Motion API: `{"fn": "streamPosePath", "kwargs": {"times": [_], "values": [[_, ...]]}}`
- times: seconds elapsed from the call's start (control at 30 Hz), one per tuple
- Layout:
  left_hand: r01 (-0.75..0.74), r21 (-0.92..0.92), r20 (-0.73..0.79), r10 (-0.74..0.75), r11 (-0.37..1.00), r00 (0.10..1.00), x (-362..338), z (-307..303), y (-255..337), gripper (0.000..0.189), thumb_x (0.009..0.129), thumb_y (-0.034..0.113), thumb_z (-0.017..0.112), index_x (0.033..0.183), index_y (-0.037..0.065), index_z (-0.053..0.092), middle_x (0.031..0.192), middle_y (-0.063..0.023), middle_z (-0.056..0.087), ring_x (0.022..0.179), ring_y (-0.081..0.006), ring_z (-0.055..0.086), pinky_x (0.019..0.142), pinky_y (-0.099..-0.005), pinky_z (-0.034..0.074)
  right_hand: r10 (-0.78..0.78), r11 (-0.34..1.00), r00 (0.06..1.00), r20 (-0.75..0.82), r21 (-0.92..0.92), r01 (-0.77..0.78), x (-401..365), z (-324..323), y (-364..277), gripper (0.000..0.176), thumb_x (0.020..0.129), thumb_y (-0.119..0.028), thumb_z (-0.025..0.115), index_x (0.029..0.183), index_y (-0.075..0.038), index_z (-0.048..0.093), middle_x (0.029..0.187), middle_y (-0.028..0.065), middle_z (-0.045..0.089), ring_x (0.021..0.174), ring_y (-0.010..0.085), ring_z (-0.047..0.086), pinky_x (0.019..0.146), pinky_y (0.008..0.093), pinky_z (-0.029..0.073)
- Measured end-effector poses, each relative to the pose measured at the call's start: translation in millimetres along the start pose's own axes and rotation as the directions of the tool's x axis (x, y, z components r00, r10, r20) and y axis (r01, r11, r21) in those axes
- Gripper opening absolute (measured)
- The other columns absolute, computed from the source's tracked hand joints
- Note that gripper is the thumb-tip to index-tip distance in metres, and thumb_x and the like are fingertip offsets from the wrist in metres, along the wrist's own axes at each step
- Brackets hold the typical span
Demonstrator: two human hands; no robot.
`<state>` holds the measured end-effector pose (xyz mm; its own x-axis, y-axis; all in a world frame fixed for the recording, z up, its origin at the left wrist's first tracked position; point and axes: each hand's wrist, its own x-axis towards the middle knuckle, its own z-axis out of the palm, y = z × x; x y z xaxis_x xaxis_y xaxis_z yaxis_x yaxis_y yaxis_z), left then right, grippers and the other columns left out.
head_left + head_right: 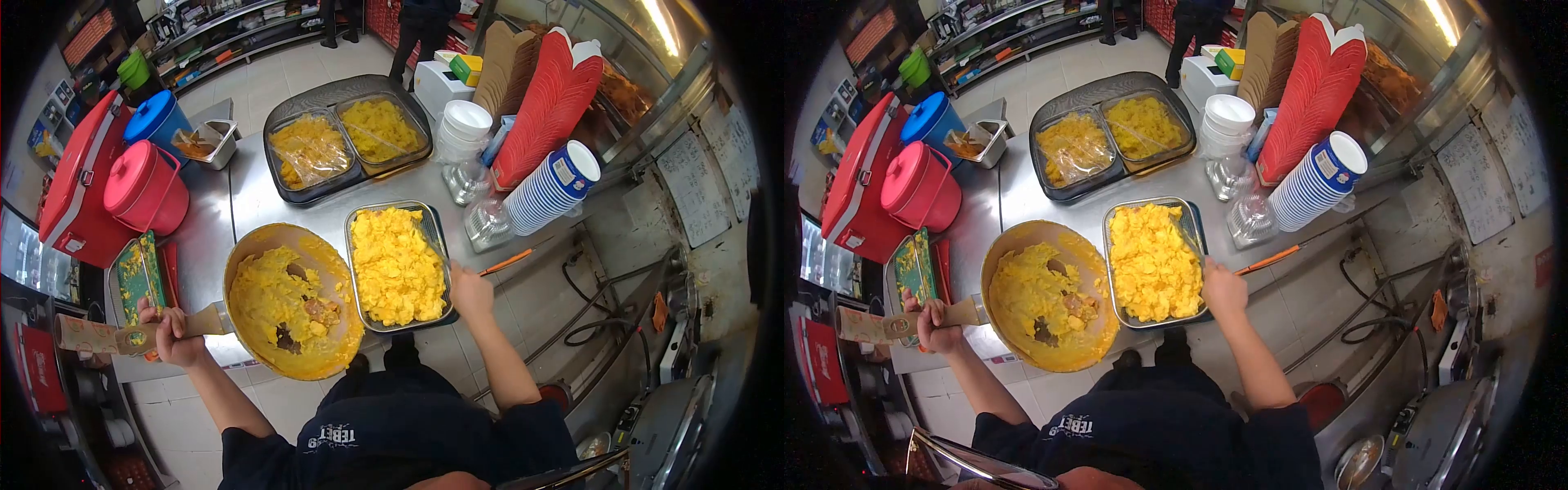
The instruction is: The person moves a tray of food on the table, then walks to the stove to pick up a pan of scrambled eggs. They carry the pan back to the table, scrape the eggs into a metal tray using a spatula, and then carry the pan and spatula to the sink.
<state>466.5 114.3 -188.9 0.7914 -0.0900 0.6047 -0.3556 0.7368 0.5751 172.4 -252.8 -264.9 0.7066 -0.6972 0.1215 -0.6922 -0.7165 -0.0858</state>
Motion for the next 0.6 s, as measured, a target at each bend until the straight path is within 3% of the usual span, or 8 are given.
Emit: {"fn": "streamPosePath", "kwargs": {"times": [0.07, 0.2, 0.27, 0.33, 0.4, 0.47, 0.53, 0.6], "values": [[-0.034, 0.051, -0.014, 0.035, 0.998, 0.999, -3.1, 15.0, 5.2, 0.030, 0.074, 0.000, 0.044, 0.104, 0.000, 0.047, 0.098, -0.0068, 0.048, 0.048, -0.0059, 0.035, 0.048, -0.0198, 0.030, 0.010, 0.996, 0.999, -0.042, 0.094, -0.006, 5.4, -32.0, 0.5, 0.031, 0.077, -0.011, 0.044, 0.106, -0.011, 0.055, 0.075, 0.0099, 0.059, 0.060, 0.0292, 0.059, 0.053, 0.0397, 0.047], [-0.073, 0.124, -0.010, 0.075, 0.990, 0.997, -12.1, 6.2, 18.8, 0.031, 0.075, 0.001, 0.044, 0.105, 0.000, 0.045, 0.088, -0.0063, 0.046, 0.048, -0.0056, 0.035, 0.048, -0.0197, 0.030, -0.080, 0.997, 0.995, 0.063, 0.027, 0.079, -15.6, 2.6, 9.3, 0.030, 0.079, -0.015, 0.045, 0.107, -0.014, 0.056, 0.073, 0.0086, 0.058, 0.059, 0.0290, 0.059, 0.052, 0.0399, 0.047], [-0.105, 0.140, -0.172, 0.129, 0.985, 0.977, -13.8, -1.8, 31.8, 0.026, 0.072, -0.001, 0.044, 0.097, 0.000, 0.049, 0.118, -0.0106, 0.041, 0.045, -0.0063, 0.034, 0.045, -0.0194, 0.030, -0.064, 0.994, 0.998, 0.002, 0.089, 0.064, -17.4, 12.8, 8.8, 0.030, 0.079, -0.017, 0.046, 0.107, -0.016, 0.056, 0.073, 0.0079, 0.057, 0.057, 0.0283, 0.058, 0.052, 0.0394, 0.047], [-0.115, 0.112, -0.137, 0.130, 0.987, 0.982, -9.8, -8.2, 55.9, 0.026, 0.072, -0.002, 0.044, 0.098, 0.000, 0.049, 0.117, -0.0101, 0.041, 0.046, -0.0063, 0.035, 0.046, -0.0192, 0.030, -0.038, 0.996, 0.999, 0.016, 0.082, 0.037, -24.6, 5.6, 5.2, 0.030, 0.080, -0.016, 0.046, 0.109, -0.017, 0.055, 0.076, 0.0077, 0.057, 0.058, 0.0292, 0.057, 0.053, 0.0391, 0.047], [-0.197, 0.141, -0.188, 0.221, 0.970, 0.957, -14.3, -6.0, 69.5, 0.027, 0.073, -0.001, 0.043, 0.099, 0.001, 0.049, 0.114, -0.0082, 0.043, 0.047, -0.0059, 0.034, 0.046, -0.0192, 0.029, 0.002, 0.961, 0.986, -0.169, 0.272, 0.044, -39.0, 7.7, 6.1, 0.036, 0.079, -0.011, 0.047, 0.115, -0.015, 0.051, 0.081, 0.0089, 0.055, 0.061, 0.0292, 0.057, 0.054, 0.0385, 0.046], [-0.185, 0.157, -0.222, 0.217, 0.970, 0.951, -18.1, -18.4, 83.3, 0.028, 0.073, -0.001, 0.043, 0.100, 0.003, 0.049, 0.113, -0.0065, 0.043, 0.047, -0.0060, 0.034, 0.048, -0.0186, 0.030, 0.012, 0.951, 0.982, -0.190, 0.306, 0.047, -67.4, 27.8, 7.9, 0.040, 0.079, -0.008, 0.047, 0.118, -0.014, 0.048, 0.082, 0.0096, 0.054, 0.063, 0.0295, 0.057, 0.054, 0.0381, 0.046], [-0.174, 0.145, -0.276, 0.208, 0.974, 0.938, -19.7, -7.4, 95.2, 0.029, 0.078, 0.001, 0.040, 0.105, 0.006, 0.047, 0.070, 0.0005, 0.043, 0.051, -0.0058, 0.034, 0.053, -0.0192, 0.030, 0.013, 0.937, 0.976, -0.215, 0.344, 0.063, -95.6, 55.9, 5.0, 0.043, 0.079, -0.006, 0.047, 0.122, -0.012, 0.045, 0.084, 0.0103, 0.053, 0.066, 0.0298, 0.056, 0.054, 0.0378, 0.045], [-0.180, 0.127, -0.288, 0.210, 0.975, 0.934, -19.2, -14.5, 101.8, 0.028, 0.078, 0.001, 0.040, 0.104, 0.006, 0.048, 0.068, 0.0011, 0.041, 0.051, -0.0060, 0.033, 0.053, -0.0195, 0.030, 0.078, 0.915, 0.973, -0.217, 0.404, 0.017, -120.8, 74.9, -0.8, 0.049, 0.078, -0.002, 0.047, 0.126, -0.009, 0.040, 0.085, 0.0119, 0.051, 0.069, 0.0304, 0.055, 0.054, 0.0369, 0.045]]}}
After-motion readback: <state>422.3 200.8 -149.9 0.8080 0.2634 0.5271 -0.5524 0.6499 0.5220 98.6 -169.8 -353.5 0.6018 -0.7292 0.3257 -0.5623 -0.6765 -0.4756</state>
